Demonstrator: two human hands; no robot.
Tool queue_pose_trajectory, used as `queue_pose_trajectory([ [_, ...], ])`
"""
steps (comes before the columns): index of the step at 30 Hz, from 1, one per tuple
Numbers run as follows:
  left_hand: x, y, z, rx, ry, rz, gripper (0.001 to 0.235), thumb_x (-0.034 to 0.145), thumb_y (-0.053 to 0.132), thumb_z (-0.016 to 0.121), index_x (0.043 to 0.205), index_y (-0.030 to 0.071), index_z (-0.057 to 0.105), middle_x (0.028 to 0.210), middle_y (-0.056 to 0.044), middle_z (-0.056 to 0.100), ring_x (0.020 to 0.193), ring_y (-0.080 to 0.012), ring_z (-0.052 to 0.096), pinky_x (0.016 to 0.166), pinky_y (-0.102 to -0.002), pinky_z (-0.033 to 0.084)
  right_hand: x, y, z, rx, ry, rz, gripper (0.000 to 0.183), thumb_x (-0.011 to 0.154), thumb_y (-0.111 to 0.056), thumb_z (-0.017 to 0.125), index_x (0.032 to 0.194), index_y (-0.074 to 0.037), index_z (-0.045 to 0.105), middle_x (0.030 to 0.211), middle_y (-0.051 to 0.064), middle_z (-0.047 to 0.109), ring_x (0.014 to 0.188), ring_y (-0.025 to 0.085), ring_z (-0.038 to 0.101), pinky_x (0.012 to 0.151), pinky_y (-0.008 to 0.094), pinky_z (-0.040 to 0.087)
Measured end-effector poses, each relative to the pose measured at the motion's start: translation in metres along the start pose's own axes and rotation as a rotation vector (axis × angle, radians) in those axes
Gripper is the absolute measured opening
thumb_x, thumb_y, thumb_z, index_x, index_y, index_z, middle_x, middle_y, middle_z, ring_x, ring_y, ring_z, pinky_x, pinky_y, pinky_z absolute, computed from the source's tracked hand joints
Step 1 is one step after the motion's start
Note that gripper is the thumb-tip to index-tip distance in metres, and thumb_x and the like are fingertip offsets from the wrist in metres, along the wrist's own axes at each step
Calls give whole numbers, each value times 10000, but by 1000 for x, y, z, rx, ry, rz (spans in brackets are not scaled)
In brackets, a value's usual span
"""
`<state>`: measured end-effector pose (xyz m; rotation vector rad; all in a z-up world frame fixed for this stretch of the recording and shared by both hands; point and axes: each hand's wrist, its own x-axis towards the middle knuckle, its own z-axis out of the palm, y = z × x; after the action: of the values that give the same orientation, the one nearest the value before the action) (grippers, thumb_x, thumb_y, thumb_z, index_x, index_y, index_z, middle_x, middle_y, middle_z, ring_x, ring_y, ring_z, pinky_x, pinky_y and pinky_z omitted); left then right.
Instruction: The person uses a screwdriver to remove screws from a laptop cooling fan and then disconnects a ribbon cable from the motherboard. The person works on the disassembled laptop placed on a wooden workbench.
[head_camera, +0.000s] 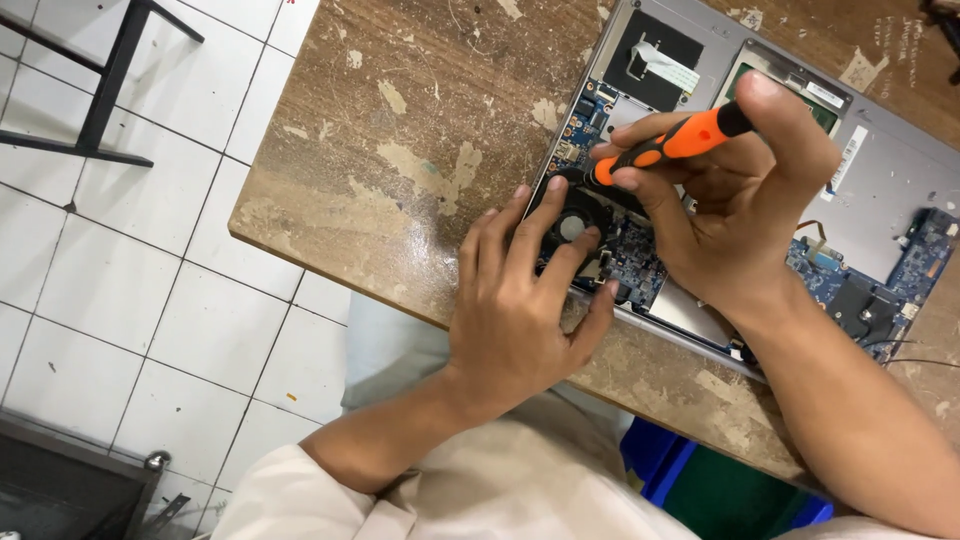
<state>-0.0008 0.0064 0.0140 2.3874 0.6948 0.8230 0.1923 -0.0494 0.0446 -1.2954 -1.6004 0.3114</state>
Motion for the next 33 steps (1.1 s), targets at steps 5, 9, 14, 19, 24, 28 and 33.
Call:
queue_pose_trajectory([
  [5, 0, -1, 0, 3, -15, 2, 400, 1061, 387, 606, 1251, 96, 804, 1563, -219, 605, 1411, -464, 616, 1174, -599, 468, -1, 7, -1, -97, -15, -91, 844, 1143, 294, 605, 1647, -221, 165, 1097, 339, 612, 1056, 487, 777, 961, 522, 713],
  [9, -1, 0, 1, -4, -15, -8, 394, 1052, 395, 638, 1273, 105, 786, 1569, -214, 598, 1415, -466, 607, 1173, -615, 469, -1, 3, 2, -127, -26, -90, 808, 1167, 204, 627, 1662, -230, 159, 1162, 404, 639, 1089, 488, 783, 957, 510, 712],
  [14, -1, -2, 2, 6, -7, 4, 401, 1055, 395, 639, 1282, 97, 781, 1570, -223, 591, 1411, -478, 607, 1170, -612, 484, 0, 0, 4, -102, -29, -99, 793, 1180, 181, 618, 1691, -246, 188, 1198, 407, 630, 1139, 496, 779, 948, 498, 727],
  [19, 0, -2, 2, -1, -9, 17, 409, 1055, 384, 640, 1277, 72, 780, 1562, -241, 597, 1391, -498, 619, 1154, -618, 504, -1, -7, 4, -127, -34, -33, 851, 1155, 257, 677, 1649, -220, 175, 1182, 382, 619, 1159, 486, 786, 968, 480, 737],
  [24, 0, -3, 3, -4, -25, 37, 435, 1070, 384, 629, 1289, 32, 761, 1567, -277, 568, 1381, -528, 599, 1182, -644, 490, -6, -4, 7, -209, 73, -74, 973, 1063, 286, 875, 1614, -190, 230, 1328, 318, 502, 1082, 494, 824, 935, 500, 759],
  [28, 0, -2, 4, 23, -35, 46, 444, 1074, 390, 634, 1303, 31, 757, 1572, -289, 558, 1391, -535, 590, 1201, -655, 485, -6, -4, 6, -249, 65, -76, 945, 1080, 243, 881, 1603, -171, 213, 1457, 291, 448, 1116, 523, 843, 861, 452, 760],
  [33, 0, -2, 3, 0, -21, 45, 414, 1073, 377, 653, 1311, 45, 722, 1551, -291, 566, 1387, -540, 591, 1200, -650, 487, 0, -4, -1, 61, -181, -43, 722, 1185, 178, 578, 1677, -260, 281, 1482, 377, 645, 1384, 455, 749, 1062, 414, 700],
])
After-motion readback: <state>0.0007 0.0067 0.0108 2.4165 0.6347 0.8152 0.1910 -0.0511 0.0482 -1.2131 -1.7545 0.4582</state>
